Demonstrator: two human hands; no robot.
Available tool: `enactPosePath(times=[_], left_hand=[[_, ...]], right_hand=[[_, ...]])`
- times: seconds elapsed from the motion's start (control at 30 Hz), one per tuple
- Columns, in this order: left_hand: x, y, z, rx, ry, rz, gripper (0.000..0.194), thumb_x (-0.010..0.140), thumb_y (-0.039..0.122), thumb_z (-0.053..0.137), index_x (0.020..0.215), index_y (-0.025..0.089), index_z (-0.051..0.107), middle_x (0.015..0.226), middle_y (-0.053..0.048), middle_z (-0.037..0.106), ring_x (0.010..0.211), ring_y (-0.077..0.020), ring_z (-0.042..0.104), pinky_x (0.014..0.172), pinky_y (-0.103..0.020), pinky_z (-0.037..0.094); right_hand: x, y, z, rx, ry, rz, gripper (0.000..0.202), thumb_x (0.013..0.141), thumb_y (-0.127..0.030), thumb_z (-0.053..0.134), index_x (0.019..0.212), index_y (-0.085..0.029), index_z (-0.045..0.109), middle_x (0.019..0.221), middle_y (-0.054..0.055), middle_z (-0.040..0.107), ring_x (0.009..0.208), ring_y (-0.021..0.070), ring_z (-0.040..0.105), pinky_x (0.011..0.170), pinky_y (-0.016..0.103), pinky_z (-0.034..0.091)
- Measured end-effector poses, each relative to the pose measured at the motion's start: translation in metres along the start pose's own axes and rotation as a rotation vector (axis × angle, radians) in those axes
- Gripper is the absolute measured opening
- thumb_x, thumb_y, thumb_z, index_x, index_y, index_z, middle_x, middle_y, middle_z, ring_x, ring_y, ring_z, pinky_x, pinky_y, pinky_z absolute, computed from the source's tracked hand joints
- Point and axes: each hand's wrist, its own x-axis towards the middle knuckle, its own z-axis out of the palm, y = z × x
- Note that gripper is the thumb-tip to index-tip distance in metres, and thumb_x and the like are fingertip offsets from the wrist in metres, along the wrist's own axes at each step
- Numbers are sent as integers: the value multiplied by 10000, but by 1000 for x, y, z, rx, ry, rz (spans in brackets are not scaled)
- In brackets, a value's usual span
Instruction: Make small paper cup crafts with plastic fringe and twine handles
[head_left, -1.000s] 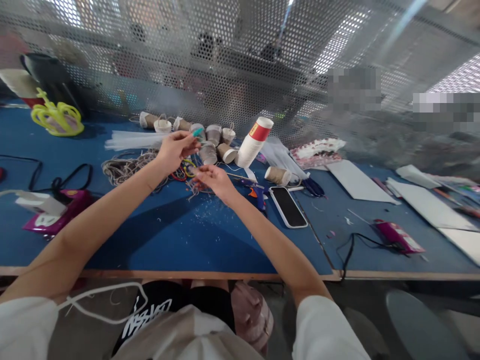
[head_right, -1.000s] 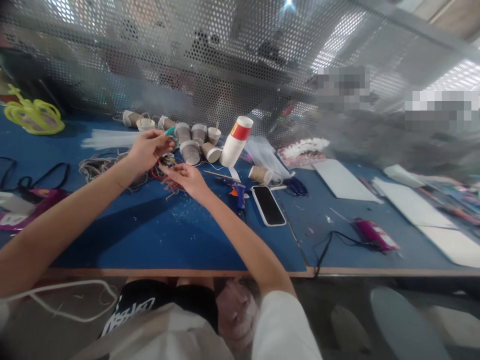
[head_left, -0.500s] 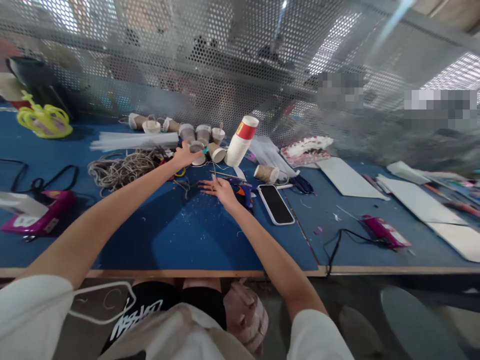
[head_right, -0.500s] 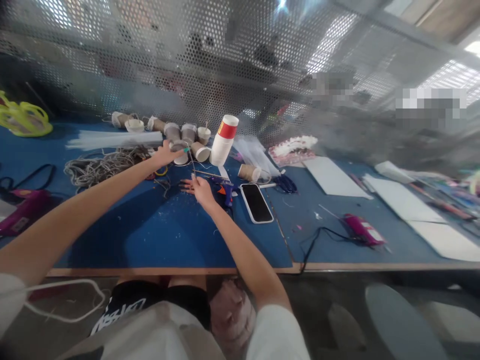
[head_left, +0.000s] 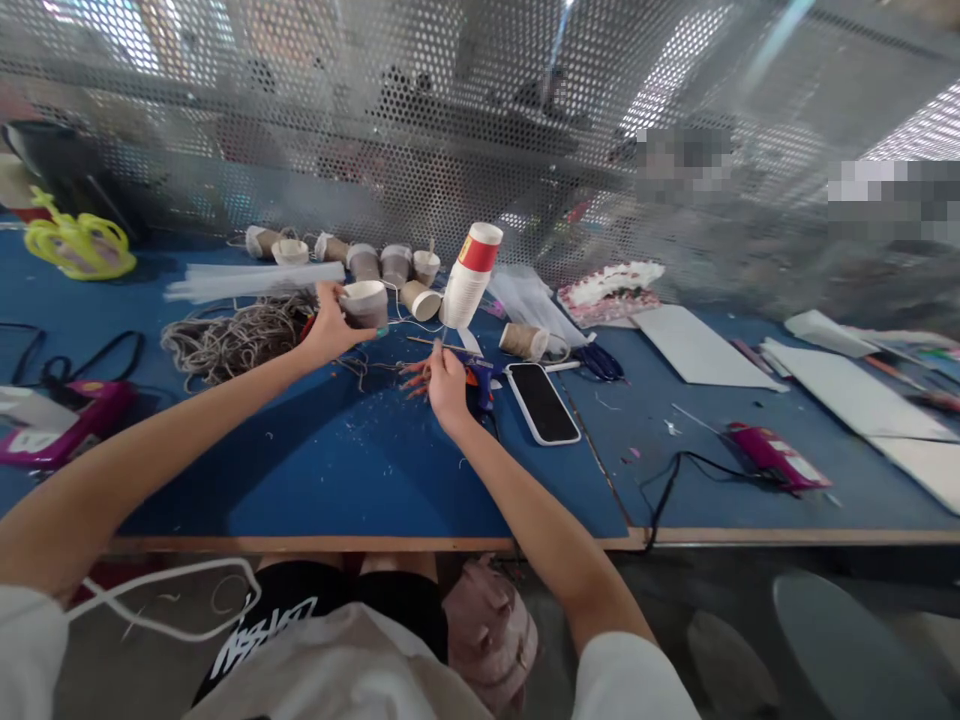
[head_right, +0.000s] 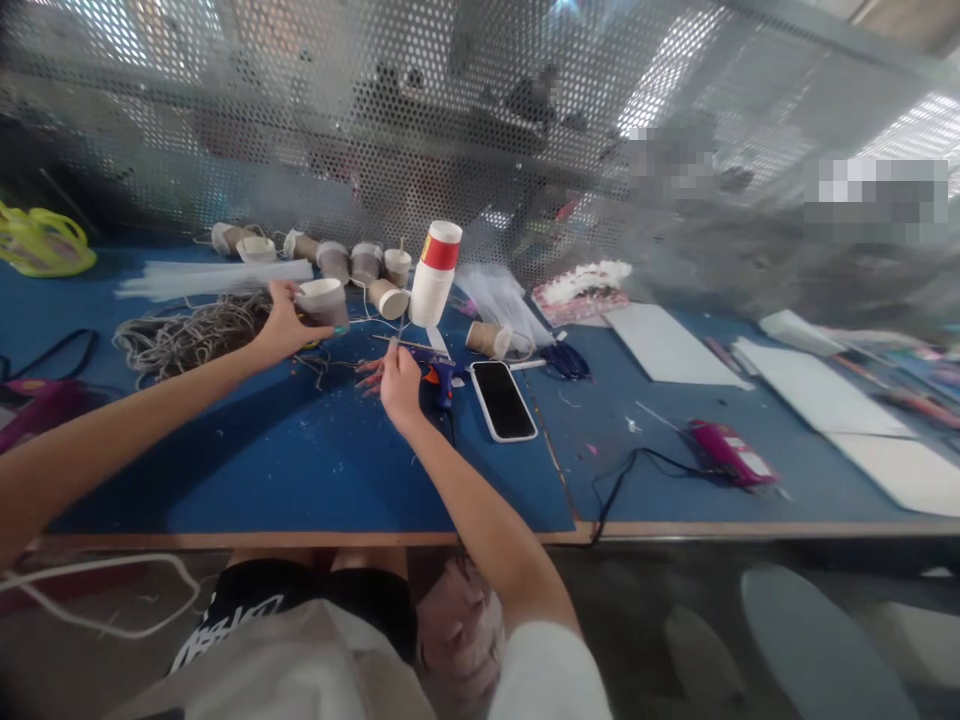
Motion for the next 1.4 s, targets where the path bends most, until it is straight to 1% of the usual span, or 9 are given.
enactPosePath(times=[0.1, 0.27, 0.4, 0.57, 0.8, 0.9, 1.1, 1.23, 1.4], left_hand=[[-28, 4, -4, -25, -78, -16, 785, 550, 247, 845, 1120, 212, 306, 1037, -40, 470, 1004, -235, 577, 863, -434, 521], [-57, 6, 4, -32, -174, 170, 885, 521, 310, 884, 1191, 202, 317, 1265, -154, 454, 1163, -320, 563, 944, -508, 517], [-64, -1, 13, -71, -223, 351, 930, 621, 390, 849, 1313, 225, 251, 1422, -229, 350, 1284, -354, 500, 1041, -552, 451], [-71, -15, 17, -7, -256, 286, 1020, 748, 423, 757, 1455, 280, 37, 1552, -247, 223, 1417, -338, 355, 1119, -554, 357], [-48, -18, 7, 437, -634, 427, 385, 870, 358, 591, 1218, 194, 599, 1274, -133, 637, 1319, -312, 484, 1098, -516, 384], [-35, -11, 1, 525, -589, 465, 272, 905, 256, 514, 1127, 215, 665, 1034, -102, 709, 1038, -248, 638, 942, -412, 502], [-26, -4, -16, 476, -517, 348, 434, 776, 32, 533, 1182, 173, 598, 910, -73, 650, 892, -225, 605, 830, -342, 483], [8, 7, -28, 401, -160, 148, 325, 808, 31, 533, 1096, 178, 559, 838, -16, 591, 956, -217, 549, 1019, -401, 377], [57, 17, -32, 380, -18, 69, 216, 775, 22, 577, 877, 175, 465, 1000, -78, 581, 1304, -335, 355, 1160, -554, 133]], right_hand=[[-1, -4, -4, -34, 91, -110, 469, 901, -641, 400, 712, -222, 493, 749, 63, 656, 688, 173, 655, 560, 289, 546], [-5, -6, -2, 142, -159, -38, 377, 853, -596, 476, 906, -230, 548, 1021, 67, 652, 994, 199, 641, 758, 333, 566], [-7, -7, 3, 239, -237, 68, 413, 672, -490, 732, 866, -227, 480, 1027, 40, 612, 981, 201, 621, 751, 349, 576], [4, -9, -7, 274, -149, 59, 349, 720, -495, 662, 810, -230, 453, 886, 4, 577, 863, 170, 600, 701, 326, 559], [8, -13, -13, 211, 9, -39, 346, 828, -540, 515, 1026, -256, 493, 1002, 37, 582, 904, 175, 585, 647, 271, 529], [6, -21, -15, 249, 4, 12, 396, 911, -533, 360, 1191, -279, 478, 1114, 73, 591, 945, 195, 606, 652, 293, 526], [12, -31, -27, 311, 138, 13, 445, 929, -502, 307, 1316, -300, 392, 1185, 92, 569, 1011, 221, 607, 677, 317, 537], [15, -20, -25, 222, 194, -7, 382, 861, -541, 429, 1095, -241, 464, 1138, 84, 539, 1000, 211, 584, 665, 301, 540], [3, -11, -14, -11, 136, -154, 381, 789, -559, 581, 751, -247, 366, 778, -5, 471, 834, 176, 538, 743, 320, 507]])
